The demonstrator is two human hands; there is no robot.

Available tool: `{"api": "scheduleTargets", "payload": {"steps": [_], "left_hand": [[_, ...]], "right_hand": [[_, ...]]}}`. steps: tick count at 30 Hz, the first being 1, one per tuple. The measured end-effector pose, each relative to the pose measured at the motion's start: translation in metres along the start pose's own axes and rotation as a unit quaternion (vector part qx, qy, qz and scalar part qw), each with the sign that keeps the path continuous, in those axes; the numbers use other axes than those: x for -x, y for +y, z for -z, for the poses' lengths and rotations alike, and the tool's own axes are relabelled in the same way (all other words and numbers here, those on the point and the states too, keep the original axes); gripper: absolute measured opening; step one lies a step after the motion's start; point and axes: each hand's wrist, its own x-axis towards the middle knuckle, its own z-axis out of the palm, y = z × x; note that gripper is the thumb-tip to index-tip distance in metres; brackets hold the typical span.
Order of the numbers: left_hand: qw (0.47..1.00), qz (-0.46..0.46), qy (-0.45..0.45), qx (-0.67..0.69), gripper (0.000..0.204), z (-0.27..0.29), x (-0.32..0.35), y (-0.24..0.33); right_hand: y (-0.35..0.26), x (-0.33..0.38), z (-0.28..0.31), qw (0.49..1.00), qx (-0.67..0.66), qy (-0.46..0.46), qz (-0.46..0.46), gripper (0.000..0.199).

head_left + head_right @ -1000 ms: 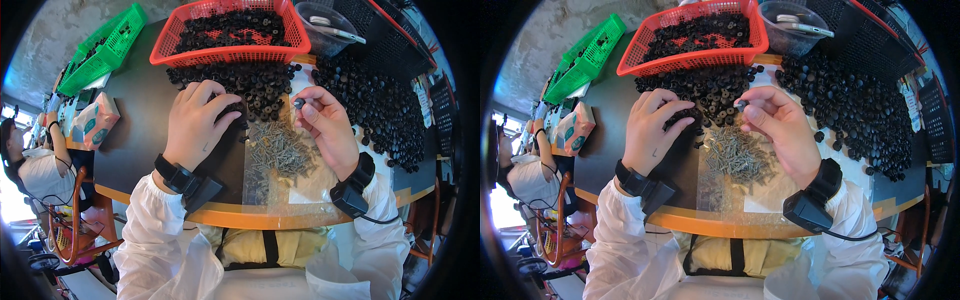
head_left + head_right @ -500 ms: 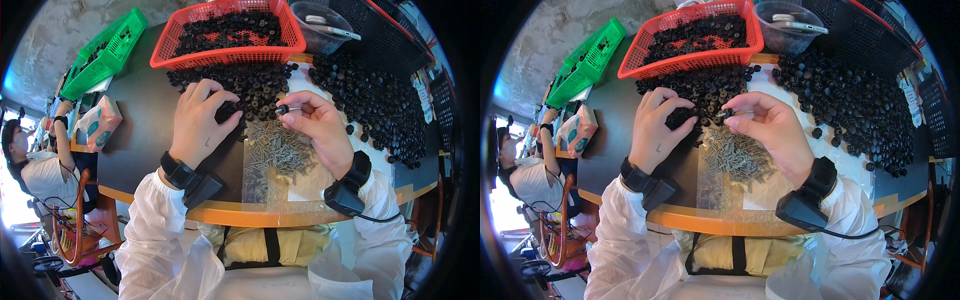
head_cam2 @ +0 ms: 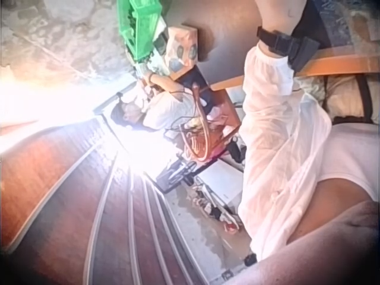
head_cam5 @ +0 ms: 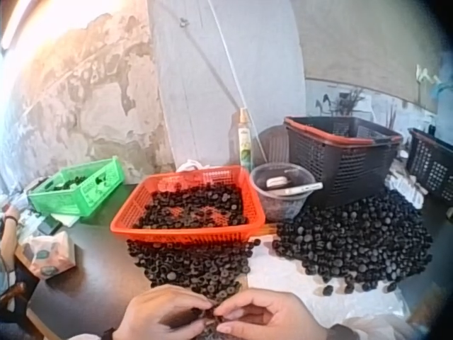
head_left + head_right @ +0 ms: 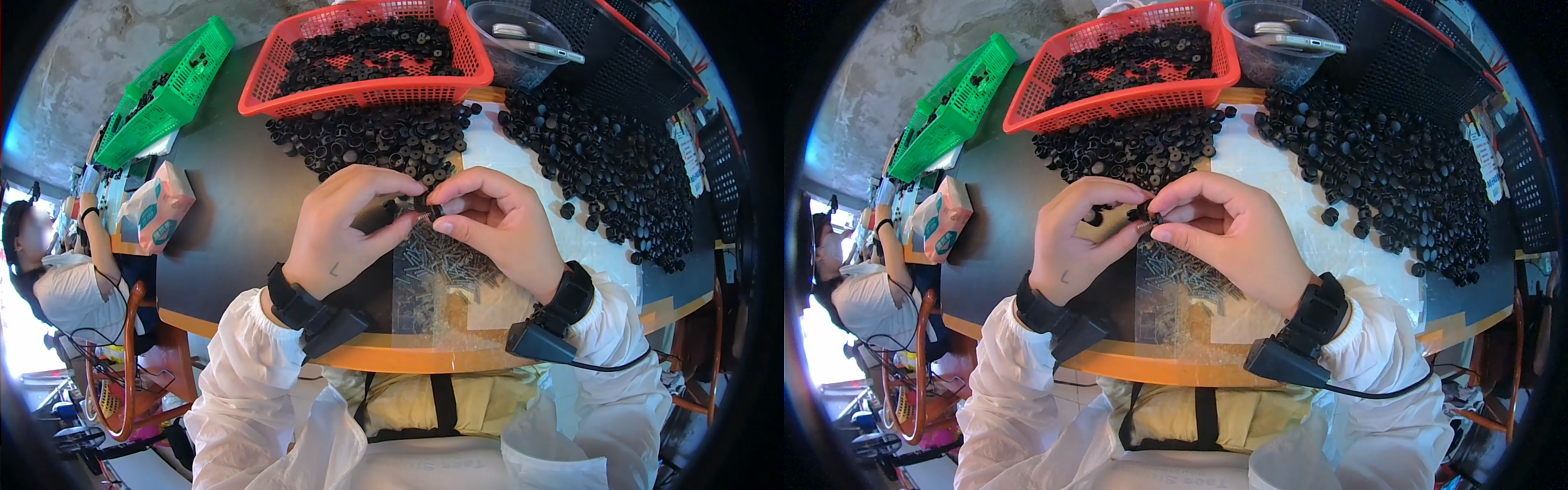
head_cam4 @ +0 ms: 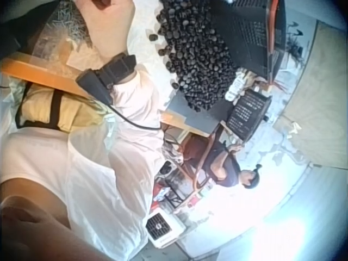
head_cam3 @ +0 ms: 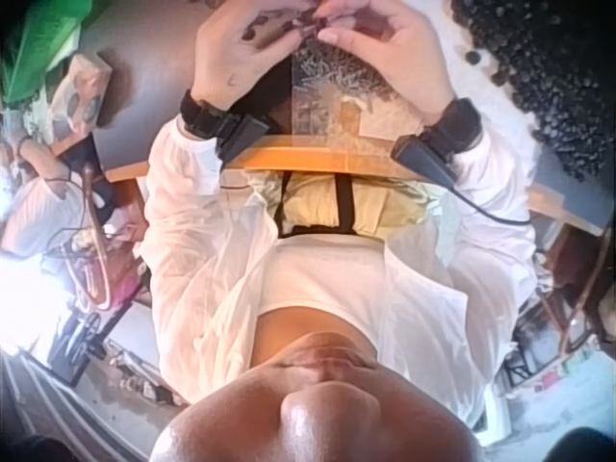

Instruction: Assembling small black plastic components by manually inserting small metal pins into them at a production desk.

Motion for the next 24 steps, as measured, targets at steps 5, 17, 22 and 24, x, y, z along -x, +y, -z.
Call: {"api": "scheduleTargets", "payload": {"steps": [5, 17, 22, 24], "left_hand": [[0.995, 0.063, 0.008, 0.083, 0.031, -0.0012, 0.0024, 0.0025], [0.997, -0.013, 0.033, 0.071, 0.031, -0.002, -0.0011, 0.0022], [0.997, -0.018, 0.029, 0.068, 0.031, -0.0034, -0.0016, 0.0011], [0.997, -0.023, 0.029, 0.065, 0.031, -0.0033, -0.0015, 0.0009]], "right_hand": [[-0.0018, -0.0015, 0.0034, 0.999, -0.018, 0.038, 0.031, 0.02], [-0.0008, 0.0004, -0.0021, 0.997, 0.042, 0.046, 0.035, 0.019], [-0.0001, 0.0003, -0.0012, 0.997, 0.046, 0.05, 0.039, 0.019], [-0.0001, 0.0, -0.0022, 0.997, 0.044, 0.046, 0.032, 0.019]]}}
